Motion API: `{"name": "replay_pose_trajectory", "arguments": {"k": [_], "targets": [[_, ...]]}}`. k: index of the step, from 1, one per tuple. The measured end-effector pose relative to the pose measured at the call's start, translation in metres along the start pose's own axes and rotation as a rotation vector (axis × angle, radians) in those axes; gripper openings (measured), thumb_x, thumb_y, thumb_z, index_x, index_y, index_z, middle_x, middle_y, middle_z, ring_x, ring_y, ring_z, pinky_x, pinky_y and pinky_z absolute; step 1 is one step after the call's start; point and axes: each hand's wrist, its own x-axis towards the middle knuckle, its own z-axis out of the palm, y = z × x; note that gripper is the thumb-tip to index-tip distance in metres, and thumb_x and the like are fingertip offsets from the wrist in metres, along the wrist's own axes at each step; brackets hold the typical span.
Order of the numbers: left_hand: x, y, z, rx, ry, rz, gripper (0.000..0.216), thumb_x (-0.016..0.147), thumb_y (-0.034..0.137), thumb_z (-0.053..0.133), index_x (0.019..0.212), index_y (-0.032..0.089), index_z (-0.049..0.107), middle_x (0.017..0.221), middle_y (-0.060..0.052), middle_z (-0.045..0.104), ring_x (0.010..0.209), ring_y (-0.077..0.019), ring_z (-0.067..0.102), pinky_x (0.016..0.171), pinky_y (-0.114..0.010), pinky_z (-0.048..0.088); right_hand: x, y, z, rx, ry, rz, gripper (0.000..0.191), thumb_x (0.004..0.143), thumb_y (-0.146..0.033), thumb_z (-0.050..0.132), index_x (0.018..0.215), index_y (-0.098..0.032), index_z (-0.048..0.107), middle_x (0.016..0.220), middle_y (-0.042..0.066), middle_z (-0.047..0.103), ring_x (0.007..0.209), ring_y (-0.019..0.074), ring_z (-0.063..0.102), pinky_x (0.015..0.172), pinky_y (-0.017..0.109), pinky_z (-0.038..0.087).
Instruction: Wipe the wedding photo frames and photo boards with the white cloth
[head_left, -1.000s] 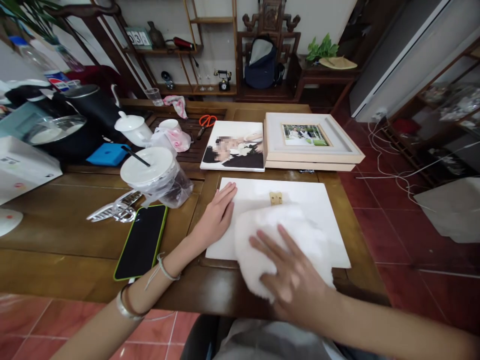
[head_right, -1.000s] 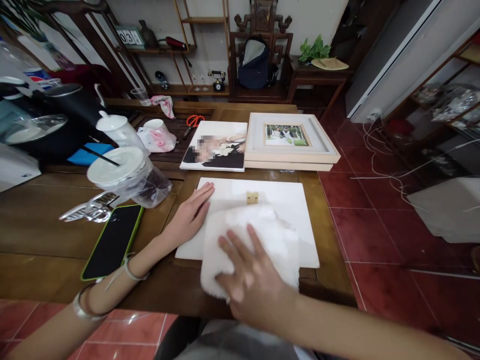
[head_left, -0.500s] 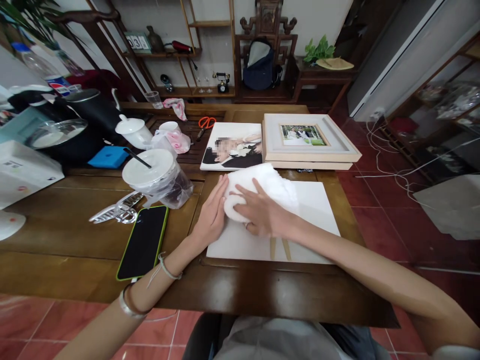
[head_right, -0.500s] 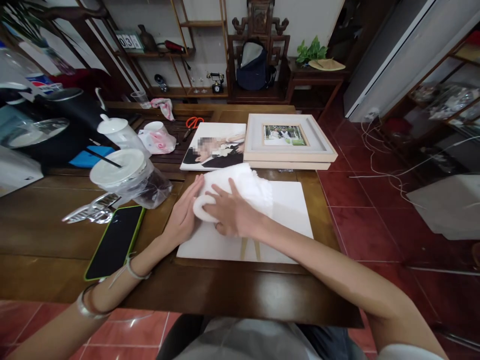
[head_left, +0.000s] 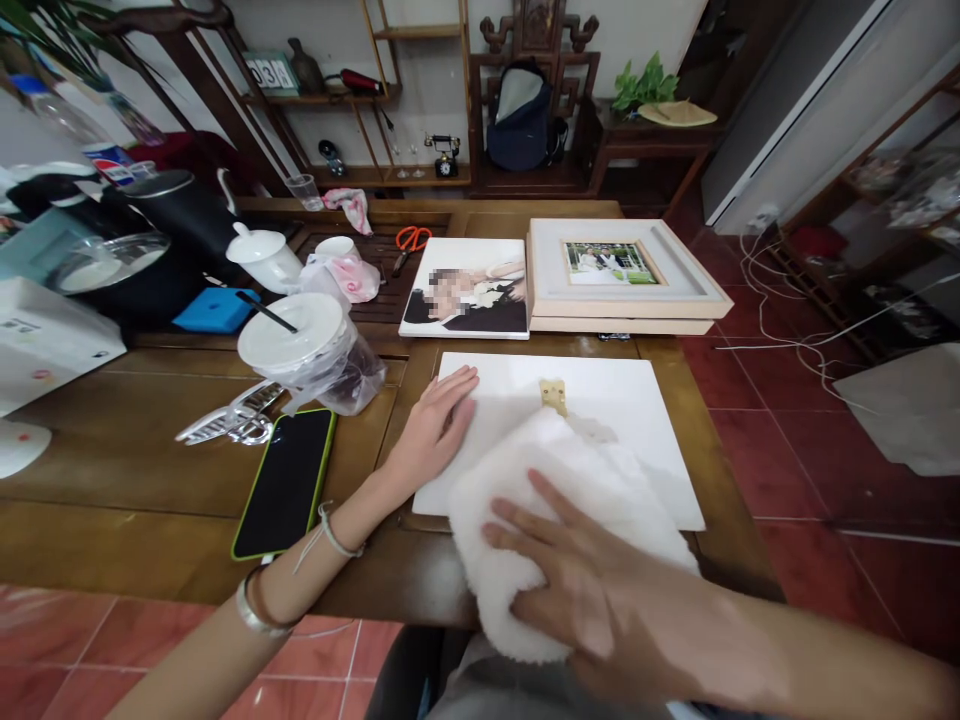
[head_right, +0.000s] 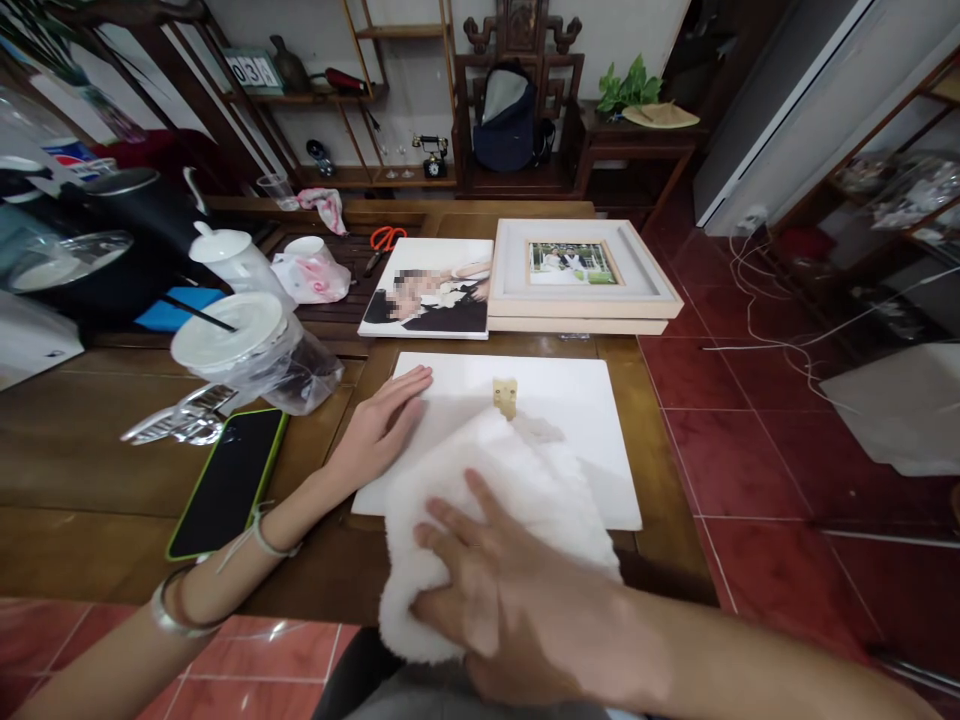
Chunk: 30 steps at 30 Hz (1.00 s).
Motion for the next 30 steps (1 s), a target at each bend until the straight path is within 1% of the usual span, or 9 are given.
{"name": "replay_pose_trajectory", "arguments": {"k": [4, 7, 10, 13, 17, 23, 26, 28, 30], "targets": [[0.001, -0.003, 0.003, 0.049, 0.009, 0.025, 0.036, 0.096, 0.030, 0.045, 0.126, 0.017, 0.060, 0.139, -0.012, 0.056, 0.135, -0.0252, 0.047, 0.115, -0.052, 0.032, -0.013, 0.019, -0.018, 0.015, 0.058, 0.212, 0.026, 0.069, -0.009, 0.055, 0.091, -0.017, 0.066, 0.139, 0.017, 0.055, 0.139, 0.0243, 0.037, 0.120, 0.048, 0.019], [0.000, -0.004, 0.004, 0.054, 0.013, 0.034, 0.036, 0.095, 0.027, 0.045, 0.126, 0.016, 0.059, 0.139, -0.013, 0.057, 0.135, -0.0251, 0.047, 0.115, -0.053, 0.032, -0.011, 0.049, -0.024, -0.101, 0.142, 0.341, 0.029, 0.067, -0.004, 0.051, 0.091, -0.015, 0.064, 0.135, 0.020, 0.058, 0.137, 0.0266, 0.041, 0.119, 0.051, 0.022], [0.001, -0.004, 0.004, 0.052, 0.011, 0.040, 0.035, 0.095, 0.025, 0.045, 0.126, 0.017, 0.060, 0.138, -0.013, 0.057, 0.135, -0.0250, 0.047, 0.115, -0.053, 0.032, 0.004, 0.078, -0.024, -0.229, 0.195, 0.378, 0.027, 0.072, -0.007, 0.052, 0.096, -0.012, 0.064, 0.132, 0.023, 0.059, 0.139, 0.0297, 0.037, 0.117, 0.055, 0.024], [0.001, -0.005, 0.003, 0.039, 0.015, 0.048, 0.035, 0.097, 0.025, 0.041, 0.126, 0.018, 0.060, 0.138, -0.012, 0.057, 0.135, -0.0239, 0.047, 0.115, -0.052, 0.032, 0.027, 0.091, -0.021, -0.323, 0.197, 0.416, 0.031, 0.074, -0.010, 0.055, 0.103, -0.010, 0.064, 0.138, 0.025, 0.052, 0.141, 0.0357, 0.032, 0.115, 0.061, 0.023], [0.001, -0.006, 0.003, 0.031, 0.024, 0.070, 0.035, 0.098, 0.024, 0.039, 0.126, 0.017, 0.060, 0.137, -0.013, 0.058, 0.134, -0.0232, 0.048, 0.115, -0.051, 0.033, 0.047, 0.076, -0.003, -0.389, 0.193, 0.412, 0.033, 0.075, -0.017, 0.063, 0.108, -0.012, 0.066, 0.142, 0.024, 0.048, 0.138, 0.0428, 0.033, 0.113, 0.066, 0.021], [0.001, -0.006, 0.003, 0.043, 0.030, 0.077, 0.035, 0.098, 0.023, 0.038, 0.124, 0.018, 0.061, 0.137, -0.013, 0.058, 0.133, -0.0231, 0.049, 0.115, -0.050, 0.034, 0.027, 0.007, 0.035, -0.330, 0.248, 0.103, 0.008, 0.083, -0.019, 0.058, 0.083, -0.017, 0.066, 0.139, 0.022, 0.052, 0.135, 0.0407, 0.039, 0.111, 0.067, 0.024], [0.001, -0.006, 0.002, 0.042, 0.020, 0.077, 0.035, 0.098, 0.023, 0.038, 0.124, 0.019, 0.061, 0.138, -0.013, 0.057, 0.134, -0.0238, 0.048, 0.115, -0.051, 0.033, 0.012, -0.011, 0.033, -0.210, 0.220, 0.021, 0.006, 0.080, -0.021, 0.059, 0.083, -0.018, 0.064, 0.139, 0.021, 0.053, 0.135, 0.0395, 0.041, 0.113, 0.062, 0.025], [0.000, -0.007, 0.002, 0.048, 0.019, 0.072, 0.035, 0.098, 0.023, 0.038, 0.124, 0.019, 0.061, 0.138, -0.013, 0.057, 0.134, -0.0243, 0.048, 0.115, -0.052, 0.033, 0.005, -0.007, 0.023, -0.090, 0.213, 0.028, 0.015, 0.074, -0.021, 0.061, 0.088, -0.018, 0.064, 0.139, 0.022, 0.052, 0.136, 0.0372, 0.040, 0.113, 0.058, 0.028], [0.000, -0.007, 0.003, 0.050, 0.020, 0.071, 0.035, 0.097, 0.022, 0.039, 0.125, 0.018, 0.061, 0.138, -0.013, 0.057, 0.134, -0.0245, 0.048, 0.115, -0.052, 0.033, -0.002, 0.008, 0.010, 0.013, 0.250, 0.107, 0.018, 0.070, -0.016, 0.058, 0.088, -0.016, 0.061, 0.132, 0.021, 0.058, 0.132, 0.0338, 0.046, 0.108, 0.052, 0.039]]}}
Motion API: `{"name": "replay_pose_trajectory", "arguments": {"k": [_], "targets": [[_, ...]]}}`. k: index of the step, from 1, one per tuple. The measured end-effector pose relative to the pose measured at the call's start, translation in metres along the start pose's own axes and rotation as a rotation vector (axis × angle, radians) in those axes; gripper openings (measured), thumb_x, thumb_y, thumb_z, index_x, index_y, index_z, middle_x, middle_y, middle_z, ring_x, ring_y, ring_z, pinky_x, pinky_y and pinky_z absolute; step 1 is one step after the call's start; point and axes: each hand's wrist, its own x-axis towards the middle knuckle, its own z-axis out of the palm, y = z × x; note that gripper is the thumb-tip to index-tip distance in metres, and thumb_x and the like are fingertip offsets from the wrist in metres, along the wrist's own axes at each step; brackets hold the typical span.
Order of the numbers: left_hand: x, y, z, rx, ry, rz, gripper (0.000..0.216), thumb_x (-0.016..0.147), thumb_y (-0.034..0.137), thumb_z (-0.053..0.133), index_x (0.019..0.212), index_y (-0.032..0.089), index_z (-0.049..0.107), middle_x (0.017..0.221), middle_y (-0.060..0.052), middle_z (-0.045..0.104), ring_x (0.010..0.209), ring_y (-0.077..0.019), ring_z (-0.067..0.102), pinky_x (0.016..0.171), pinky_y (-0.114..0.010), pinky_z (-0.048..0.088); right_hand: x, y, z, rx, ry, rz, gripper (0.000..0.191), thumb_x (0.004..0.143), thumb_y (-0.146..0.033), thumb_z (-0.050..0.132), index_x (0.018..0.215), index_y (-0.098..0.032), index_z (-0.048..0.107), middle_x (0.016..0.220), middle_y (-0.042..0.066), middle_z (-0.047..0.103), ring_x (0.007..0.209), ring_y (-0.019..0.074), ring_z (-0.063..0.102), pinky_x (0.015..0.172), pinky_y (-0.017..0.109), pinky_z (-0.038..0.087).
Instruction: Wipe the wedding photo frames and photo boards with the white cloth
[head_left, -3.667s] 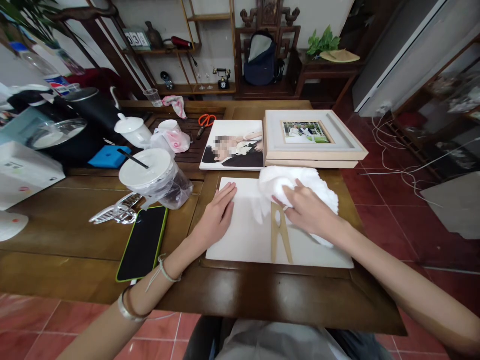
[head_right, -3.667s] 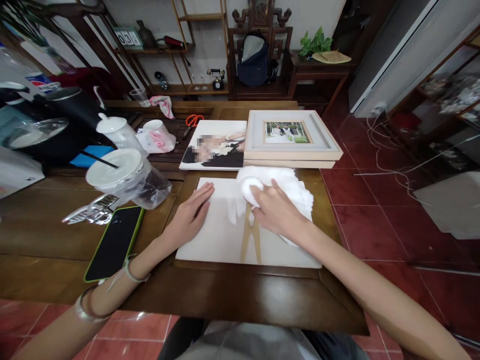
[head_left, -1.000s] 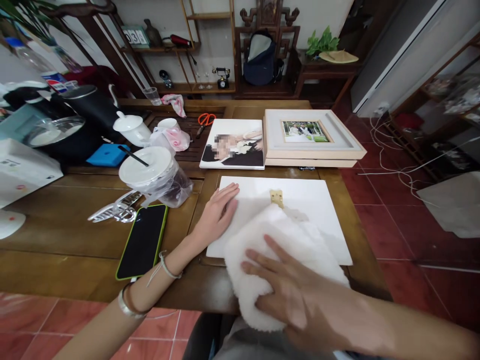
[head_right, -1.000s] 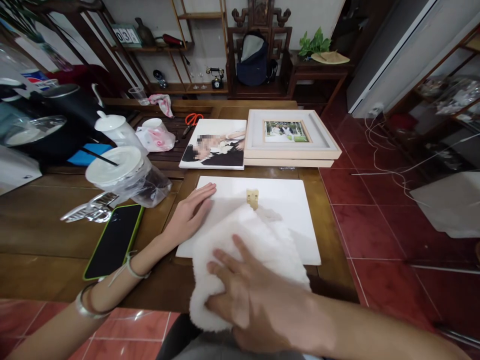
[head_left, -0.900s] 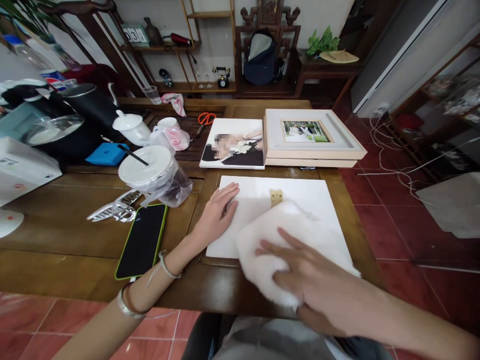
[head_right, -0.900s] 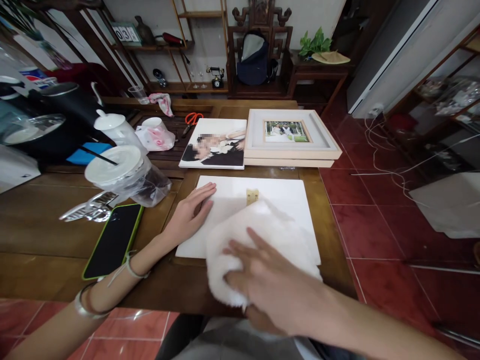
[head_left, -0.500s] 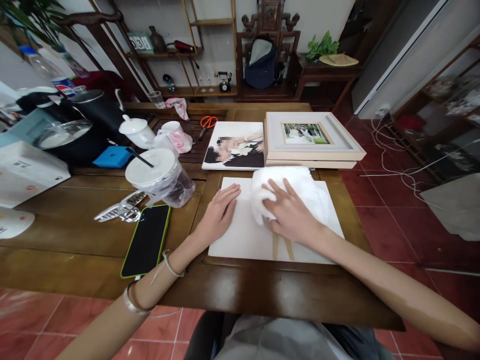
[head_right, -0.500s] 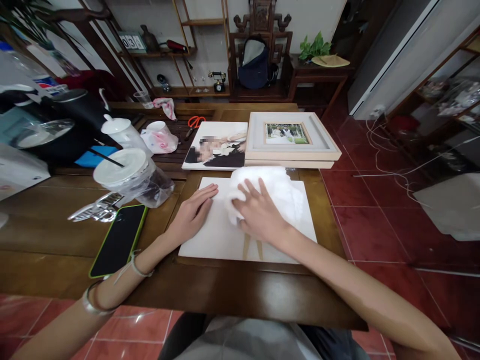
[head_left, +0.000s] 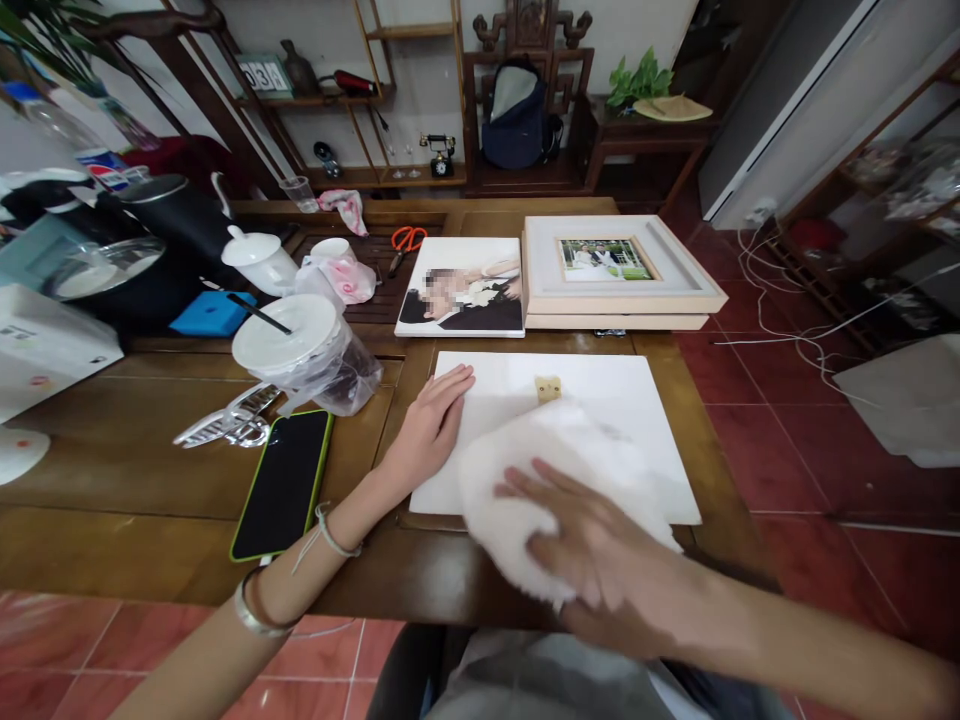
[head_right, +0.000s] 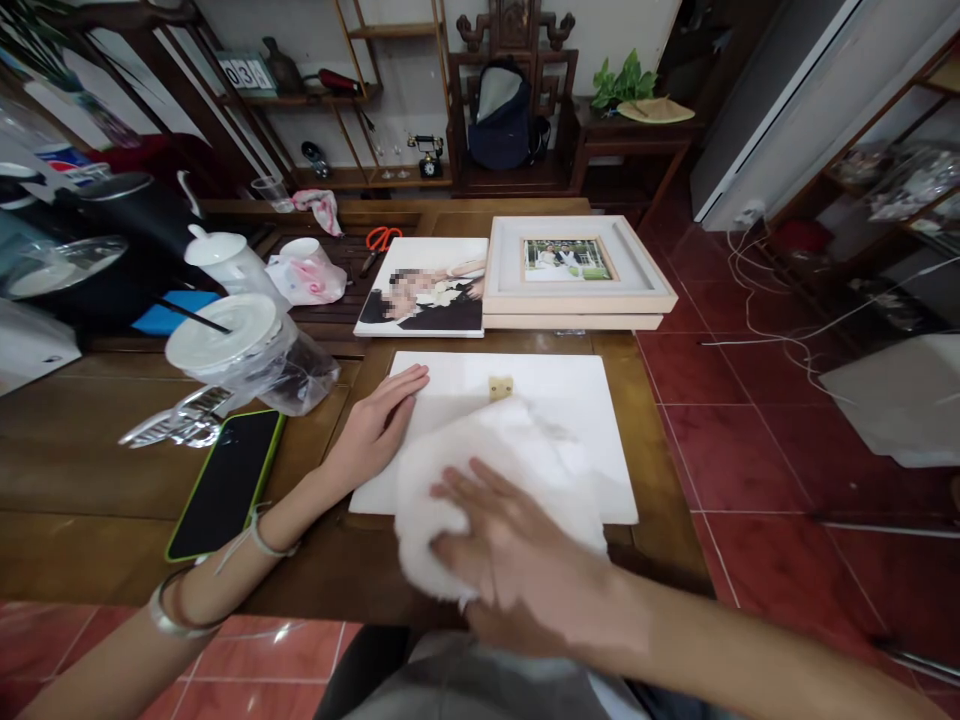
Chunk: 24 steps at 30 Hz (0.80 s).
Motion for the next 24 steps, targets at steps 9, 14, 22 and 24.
{"name": "replay_pose_trajectory", "arguments": {"k": [9, 14, 22, 24], "targets": [[0.000, 0.000, 0.001, 0.000, 0.012, 0.006, 0.035, 0.096, 0.019, 0.039, 0.125, 0.016, 0.060, 0.137, -0.013, 0.058, 0.134, -0.0235, 0.049, 0.115, -0.052, 0.034, -0.030, 0.104, -0.040, -0.206, 0.276, 0.469, 0.013, 0.083, -0.018, 0.045, 0.073, -0.026, 0.041, 0.074, 0.007, 0.066, 0.076, 0.0280, 0.068, 0.068, 0.042, 0.055], [0.000, 0.002, -0.001, 0.003, 0.015, 0.016, 0.035, 0.096, 0.018, 0.039, 0.124, 0.016, 0.060, 0.136, -0.014, 0.059, 0.134, -0.0230, 0.049, 0.115, -0.050, 0.034, -0.037, 0.103, -0.044, -0.313, 0.106, 0.280, 0.018, 0.070, -0.006, 0.050, 0.071, -0.024, 0.044, 0.134, 0.019, 0.058, 0.136, 0.0363, 0.041, 0.109, 0.060, 0.035], [0.000, 0.001, -0.001, -0.001, 0.014, 0.016, 0.035, 0.096, 0.019, 0.040, 0.125, 0.018, 0.061, 0.137, -0.013, 0.059, 0.133, -0.0238, 0.049, 0.115, -0.050, 0.034, -0.080, 0.010, -0.035, -0.076, -0.110, 0.217, 0.044, 0.056, -0.001, 0.049, 0.093, -0.021, 0.060, 0.152, 0.009, 0.040, 0.143, 0.0290, 0.031, 0.119, 0.054, 0.022], [0.000, 0.001, 0.000, 0.002, 0.014, 0.015, 0.035, 0.096, 0.020, 0.041, 0.125, 0.018, 0.061, 0.137, -0.012, 0.059, 0.133, -0.0240, 0.049, 0.115, -0.050, 0.033, -0.089, 0.005, -0.042, -0.033, -0.140, 0.238, 0.046, 0.056, -0.002, 0.049, 0.095, -0.024, 0.061, 0.151, 0.002, 0.042, 0.142, 0.0281, 0.033, 0.116, 0.048, 0.031]]}}
